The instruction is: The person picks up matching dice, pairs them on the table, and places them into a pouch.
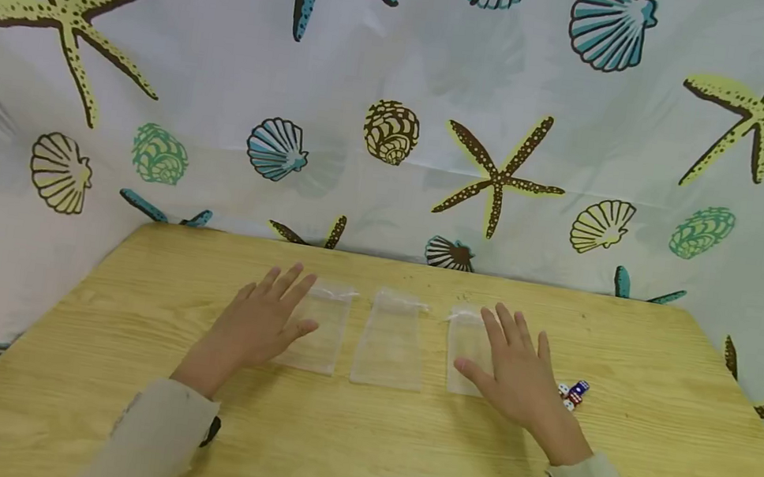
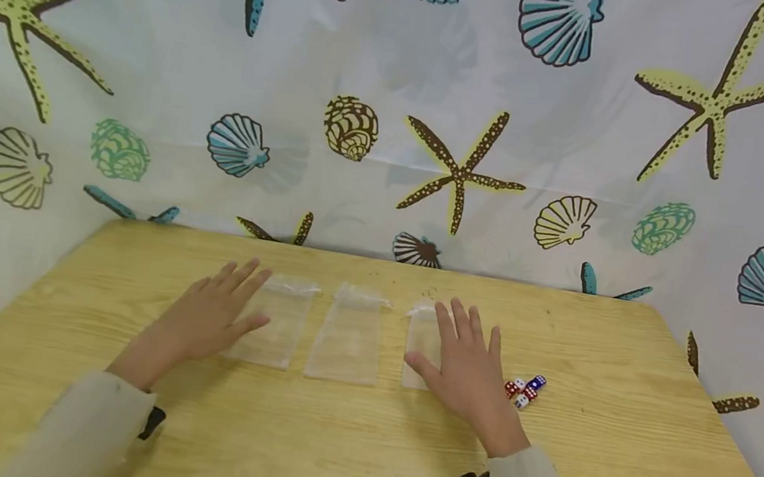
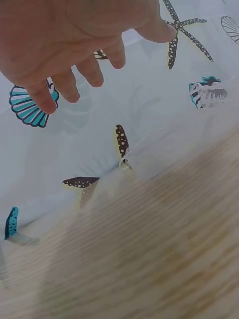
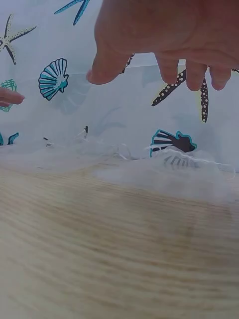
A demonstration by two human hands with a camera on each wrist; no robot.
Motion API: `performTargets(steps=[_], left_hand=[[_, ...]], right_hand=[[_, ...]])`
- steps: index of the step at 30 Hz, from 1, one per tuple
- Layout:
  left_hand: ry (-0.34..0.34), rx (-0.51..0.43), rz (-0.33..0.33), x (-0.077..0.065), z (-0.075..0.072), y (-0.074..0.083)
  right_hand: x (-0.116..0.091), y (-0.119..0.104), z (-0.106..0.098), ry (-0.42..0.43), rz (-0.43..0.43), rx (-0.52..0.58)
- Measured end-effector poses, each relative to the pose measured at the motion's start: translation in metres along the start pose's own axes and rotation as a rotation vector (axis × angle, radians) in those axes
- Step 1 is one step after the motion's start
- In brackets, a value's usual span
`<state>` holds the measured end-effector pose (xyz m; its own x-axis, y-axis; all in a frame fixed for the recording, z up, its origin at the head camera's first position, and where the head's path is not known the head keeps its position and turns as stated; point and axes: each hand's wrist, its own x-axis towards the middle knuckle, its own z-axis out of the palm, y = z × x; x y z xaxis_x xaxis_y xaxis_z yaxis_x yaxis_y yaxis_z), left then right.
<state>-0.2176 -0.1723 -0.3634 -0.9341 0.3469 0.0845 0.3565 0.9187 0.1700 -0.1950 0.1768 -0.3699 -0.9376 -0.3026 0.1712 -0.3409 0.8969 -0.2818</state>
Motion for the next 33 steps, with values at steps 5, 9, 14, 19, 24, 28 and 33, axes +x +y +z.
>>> performTargets(steps=[5, 9, 14, 19, 24, 28, 33], left_hand=[[-0.010, -0.007, 0.043, 0.000, -0.004, -0.002], [-0.059, -0.033, 0.085, 0.002, -0.001, -0.006], [-0.133, -0.015, 0.113, 0.002, 0.009, -0.012], [-0.159, 0.032, 0.151, 0.002, 0.014, -0.015], [-0.190, 0.042, 0.193, 0.001, 0.017, -0.019], [-0.231, 0.028, 0.215, 0.000, 0.020, -0.020], [-0.281, 0.022, 0.193, -0.003, 0.022, -0.019]], right_hand=[[-0.010, -0.005, -0.003, 0.007, -0.019, -0.009], [-0.019, -0.005, -0.004, 0.012, -0.048, -0.029], [-0.035, 0.000, 0.001, -0.035, -0.082, -0.038], [-0.051, 0.005, 0.005, -0.057, -0.103, -0.042], [-0.065, 0.013, 0.006, -0.079, -0.107, -0.031], [-0.077, 0.021, 0.003, -0.103, -0.106, -0.044], [-0.090, 0.031, -0.002, -0.136, -0.055, -0.060]])
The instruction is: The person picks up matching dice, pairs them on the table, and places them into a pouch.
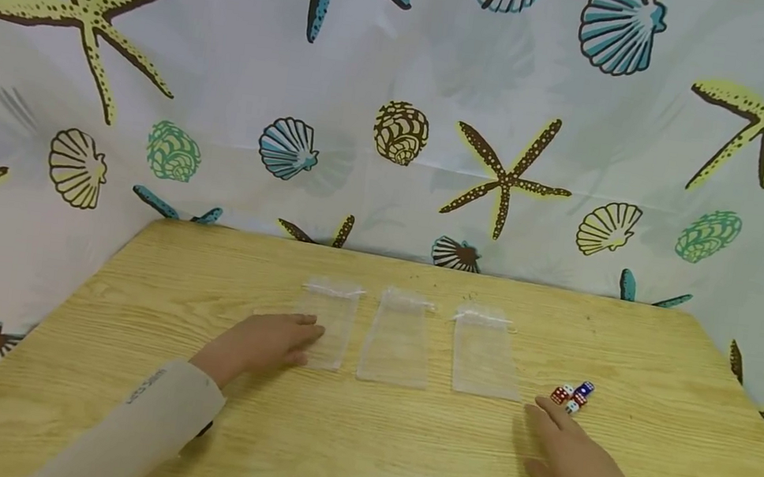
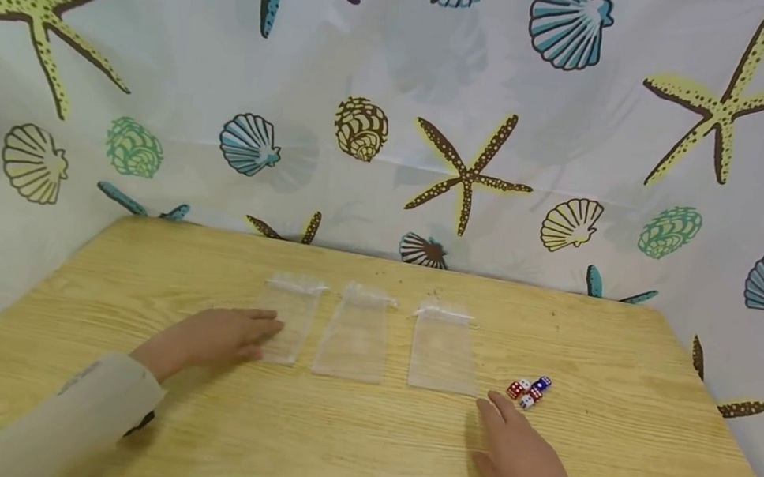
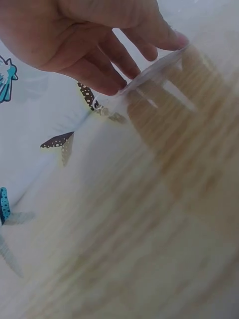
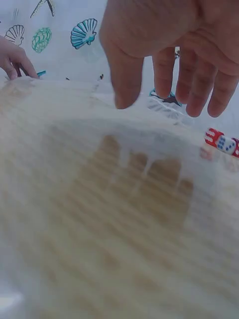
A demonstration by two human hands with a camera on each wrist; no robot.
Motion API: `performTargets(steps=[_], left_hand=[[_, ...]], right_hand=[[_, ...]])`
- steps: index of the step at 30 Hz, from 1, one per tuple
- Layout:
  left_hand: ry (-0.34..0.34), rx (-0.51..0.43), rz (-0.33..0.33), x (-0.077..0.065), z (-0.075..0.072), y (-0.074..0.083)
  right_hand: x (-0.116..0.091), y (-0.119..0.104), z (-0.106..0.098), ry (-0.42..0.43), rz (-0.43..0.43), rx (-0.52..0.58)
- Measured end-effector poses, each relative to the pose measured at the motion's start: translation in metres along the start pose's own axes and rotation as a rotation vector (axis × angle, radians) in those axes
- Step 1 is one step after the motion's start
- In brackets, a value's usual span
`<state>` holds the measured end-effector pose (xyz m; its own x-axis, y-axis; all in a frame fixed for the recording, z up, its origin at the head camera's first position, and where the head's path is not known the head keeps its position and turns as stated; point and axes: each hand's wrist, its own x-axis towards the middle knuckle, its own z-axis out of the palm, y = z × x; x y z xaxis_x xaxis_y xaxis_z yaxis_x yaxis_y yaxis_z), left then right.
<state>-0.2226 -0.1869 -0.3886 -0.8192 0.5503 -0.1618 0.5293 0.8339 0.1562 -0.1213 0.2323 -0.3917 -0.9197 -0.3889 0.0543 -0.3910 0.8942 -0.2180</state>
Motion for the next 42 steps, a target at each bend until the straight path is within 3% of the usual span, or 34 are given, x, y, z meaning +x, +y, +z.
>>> performTargets(steps=[6, 13, 21, 28, 42], left_hand=[[-0.018, -0.058, -0.015, 0.000, 0.004, 0.002], [0.005, -0.047, -0.009, -0.001, 0.004, 0.004], [0.020, -0.063, -0.030, -0.002, -0.002, 0.009], [0.017, -0.075, -0.030, 0.002, 0.001, 0.008], [-0.005, -0.106, -0.045, 0.000, -0.001, 0.008]], right_hand=[[-0.010, 0.016, 0.002, 0.017, 0.088, 0.023], [-0.012, 0.029, 0.000, 0.003, 0.136, 0.058], [-0.006, 0.046, -0.010, 0.088, 0.196, 0.090], [0.003, 0.062, -0.013, 0.127, 0.153, 0.138], [0.022, 0.066, -0.012, 0.048, 0.149, 0.171]])
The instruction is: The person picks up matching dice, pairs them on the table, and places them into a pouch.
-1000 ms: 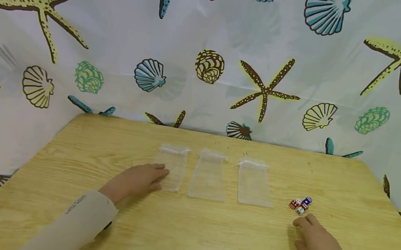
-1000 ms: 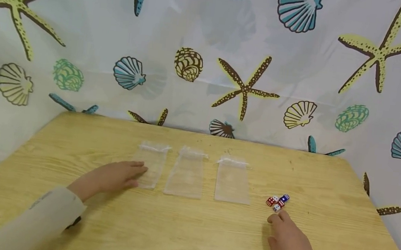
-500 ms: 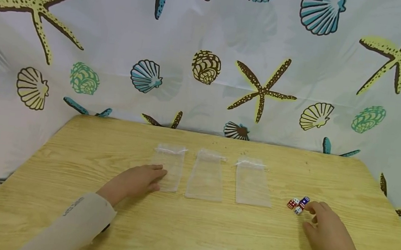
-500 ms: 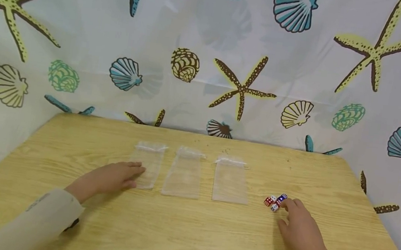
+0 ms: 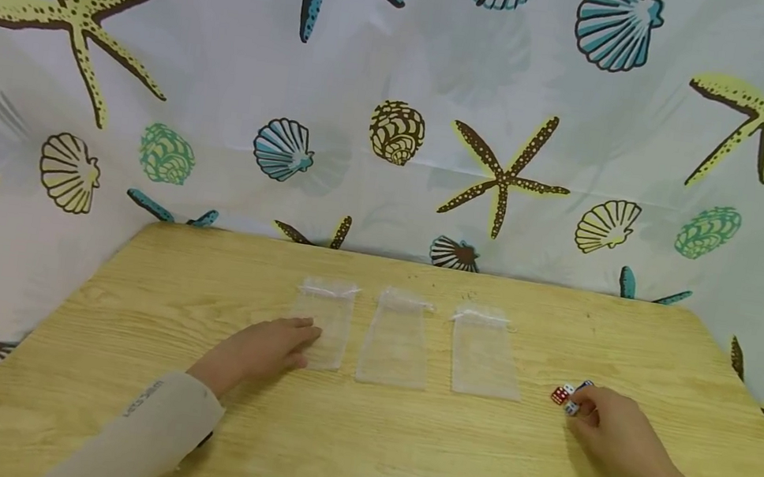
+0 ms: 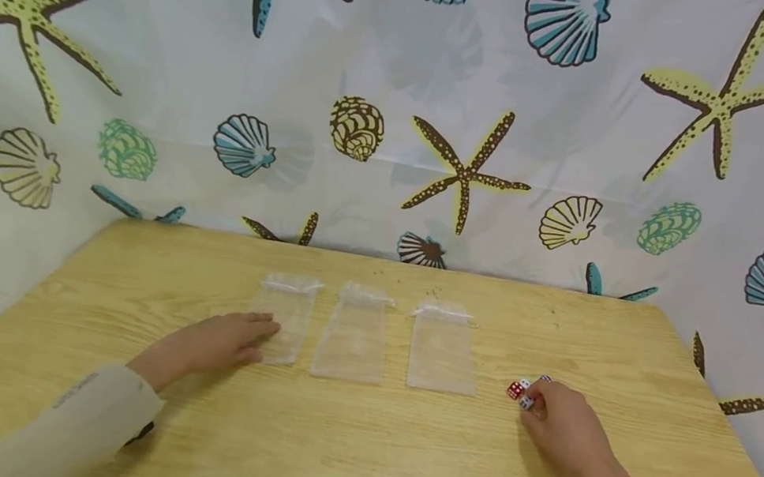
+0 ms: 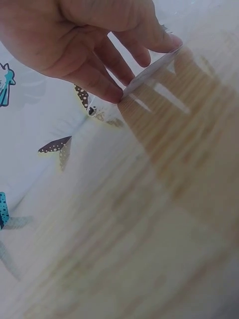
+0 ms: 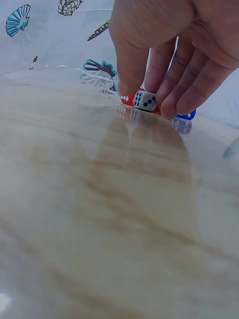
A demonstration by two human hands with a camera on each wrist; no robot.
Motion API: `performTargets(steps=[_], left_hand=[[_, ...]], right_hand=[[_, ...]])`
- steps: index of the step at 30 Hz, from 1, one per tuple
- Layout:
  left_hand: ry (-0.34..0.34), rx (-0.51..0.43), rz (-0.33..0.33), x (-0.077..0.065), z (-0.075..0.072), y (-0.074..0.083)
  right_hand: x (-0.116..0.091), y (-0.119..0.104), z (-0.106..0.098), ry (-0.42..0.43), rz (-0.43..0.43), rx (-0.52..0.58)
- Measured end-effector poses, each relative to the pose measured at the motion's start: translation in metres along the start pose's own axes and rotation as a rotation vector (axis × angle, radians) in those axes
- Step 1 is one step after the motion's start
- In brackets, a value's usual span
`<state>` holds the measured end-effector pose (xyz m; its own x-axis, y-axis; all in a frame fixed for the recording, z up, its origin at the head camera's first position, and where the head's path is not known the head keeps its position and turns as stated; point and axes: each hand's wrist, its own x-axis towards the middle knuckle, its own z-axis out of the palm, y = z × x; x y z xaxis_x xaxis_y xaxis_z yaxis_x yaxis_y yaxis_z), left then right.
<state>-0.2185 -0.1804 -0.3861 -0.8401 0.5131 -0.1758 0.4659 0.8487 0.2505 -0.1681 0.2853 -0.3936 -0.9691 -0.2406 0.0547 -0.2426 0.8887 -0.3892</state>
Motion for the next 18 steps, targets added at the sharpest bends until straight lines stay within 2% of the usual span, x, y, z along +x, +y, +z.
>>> performTargets(steps=[18], left_hand=[[-0.002, -0.004, -0.020, 0.0003, 0.0025, 0.0007]], right_hand=[[0.0051, -0.0003, 0.0021, 0.019, -0.011, -0.035]])
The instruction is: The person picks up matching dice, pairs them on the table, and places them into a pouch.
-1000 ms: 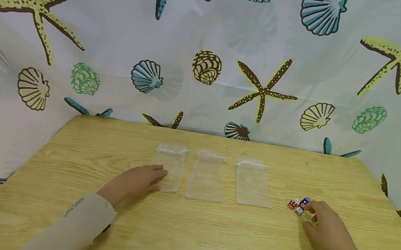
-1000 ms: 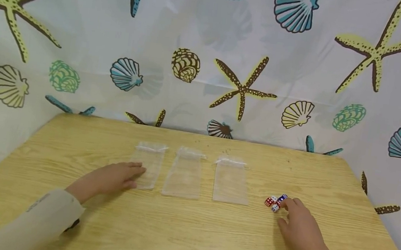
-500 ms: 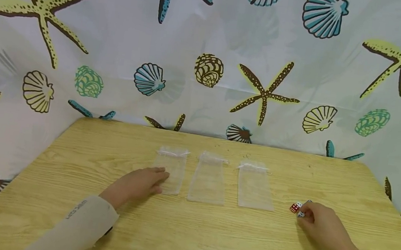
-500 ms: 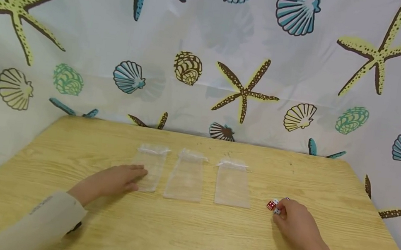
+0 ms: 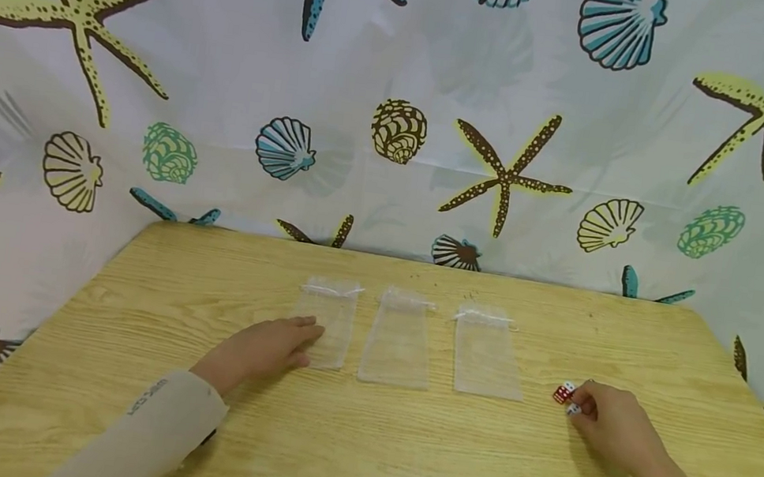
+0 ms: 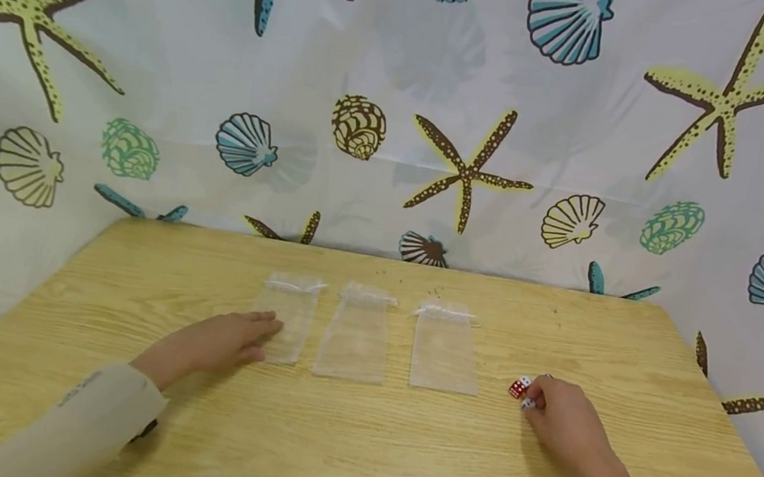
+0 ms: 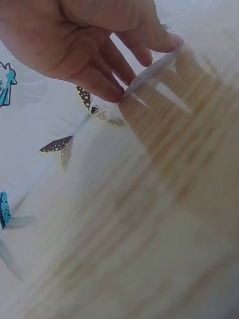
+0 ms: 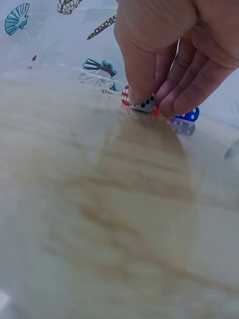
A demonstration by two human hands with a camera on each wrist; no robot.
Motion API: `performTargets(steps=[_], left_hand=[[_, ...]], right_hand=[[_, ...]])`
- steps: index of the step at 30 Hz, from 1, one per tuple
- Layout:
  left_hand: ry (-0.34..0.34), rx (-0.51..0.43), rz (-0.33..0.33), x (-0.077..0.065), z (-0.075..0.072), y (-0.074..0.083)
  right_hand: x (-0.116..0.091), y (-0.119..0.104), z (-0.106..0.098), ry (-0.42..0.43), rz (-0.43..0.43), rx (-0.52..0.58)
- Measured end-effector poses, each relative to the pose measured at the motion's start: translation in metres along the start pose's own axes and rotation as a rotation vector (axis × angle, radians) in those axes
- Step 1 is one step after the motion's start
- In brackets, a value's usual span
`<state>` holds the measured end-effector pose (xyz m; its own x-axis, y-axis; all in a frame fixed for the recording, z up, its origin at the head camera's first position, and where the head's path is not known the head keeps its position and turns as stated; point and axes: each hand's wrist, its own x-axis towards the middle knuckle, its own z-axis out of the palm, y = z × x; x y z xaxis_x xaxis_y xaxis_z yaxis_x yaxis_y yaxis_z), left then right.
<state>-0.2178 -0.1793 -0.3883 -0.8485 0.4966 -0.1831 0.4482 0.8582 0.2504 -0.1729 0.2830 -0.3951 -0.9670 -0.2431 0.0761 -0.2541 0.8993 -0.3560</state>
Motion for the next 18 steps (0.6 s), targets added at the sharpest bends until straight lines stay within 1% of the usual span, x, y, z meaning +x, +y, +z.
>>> performTargets(steps=[4, 9, 13, 16, 18], left_hand=[[-0.005, -0.005, 0.011, 0.002, -0.001, 0.000], [0.001, 0.002, -0.003, 0.002, -0.001, -0.001], [0.003, 0.002, 0.014, 0.002, -0.002, 0.000], [0.001, 0.005, 0.019, 0.002, -0.002, 0.001], [0.002, 0.002, 0.011, 0.002, -0.001, 0.001]], right_hand=[[-0.001, -0.005, -0.004, -0.010, 0.004, 0.007], [0.000, -0.015, -0.006, -0.001, -0.029, 0.020], [0.001, -0.024, -0.004, -0.005, -0.028, 0.040], [0.002, -0.034, -0.002, -0.012, -0.045, 0.057], [0.004, -0.044, 0.000, -0.010, -0.069, 0.076]])
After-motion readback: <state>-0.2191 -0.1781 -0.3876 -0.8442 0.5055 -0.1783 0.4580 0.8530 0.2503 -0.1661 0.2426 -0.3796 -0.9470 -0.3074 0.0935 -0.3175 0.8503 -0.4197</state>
